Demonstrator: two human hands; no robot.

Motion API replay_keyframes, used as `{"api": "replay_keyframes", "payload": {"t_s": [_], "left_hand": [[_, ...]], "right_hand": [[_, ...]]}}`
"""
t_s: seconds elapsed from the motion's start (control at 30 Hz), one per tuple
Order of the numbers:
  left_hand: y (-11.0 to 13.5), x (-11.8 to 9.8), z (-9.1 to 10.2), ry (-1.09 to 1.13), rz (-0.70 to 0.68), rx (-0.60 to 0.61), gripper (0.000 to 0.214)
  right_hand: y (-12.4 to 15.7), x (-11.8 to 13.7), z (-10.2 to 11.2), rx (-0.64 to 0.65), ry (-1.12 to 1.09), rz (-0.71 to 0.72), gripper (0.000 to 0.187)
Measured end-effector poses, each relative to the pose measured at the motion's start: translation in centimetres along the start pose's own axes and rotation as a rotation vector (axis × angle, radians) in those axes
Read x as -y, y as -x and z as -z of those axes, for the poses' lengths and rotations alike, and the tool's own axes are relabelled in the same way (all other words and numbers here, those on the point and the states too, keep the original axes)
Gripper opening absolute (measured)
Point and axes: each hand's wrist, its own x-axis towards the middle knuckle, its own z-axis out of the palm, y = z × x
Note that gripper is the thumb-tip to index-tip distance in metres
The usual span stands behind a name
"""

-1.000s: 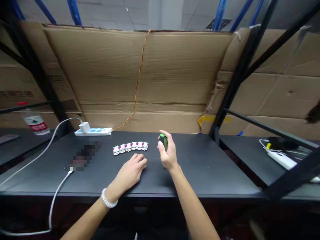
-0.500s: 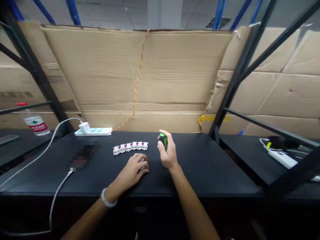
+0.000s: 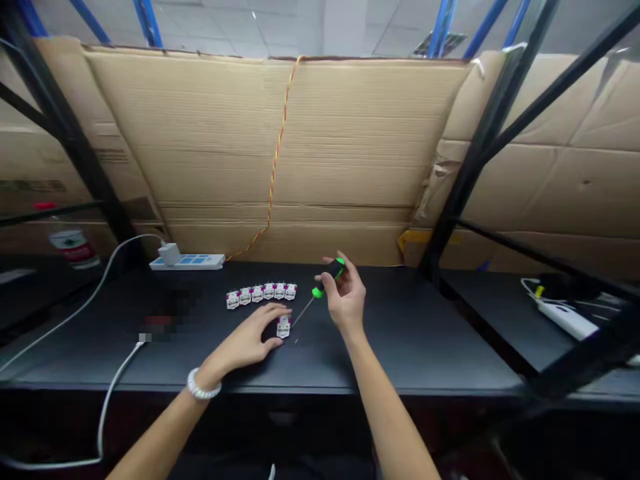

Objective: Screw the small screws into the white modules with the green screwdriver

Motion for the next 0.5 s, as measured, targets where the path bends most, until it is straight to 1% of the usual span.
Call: {"api": "replay_keyframes", "payload": {"t_s": [0.13,0.3,0.5], "left_hand": [[-0.16,0.68,-0.01,0.016,-0.011,0.035,0.042],[-0.33,0.92,-0.32,0.018,0.01,0.023,0.041],[-0.36,0.66,-0.3,0.003,-0.004,0.01,0.038]], "right_hand": [[0.12,-0.19,-0.29,0.068,-0.022,-0.02,0.052],[0.55,-0.59,-0.63,0.105,-0.026,-0.031,0.052],[0.95,-0.88,-0.9,0.147,-0.019,-0.045,0.052]]}}
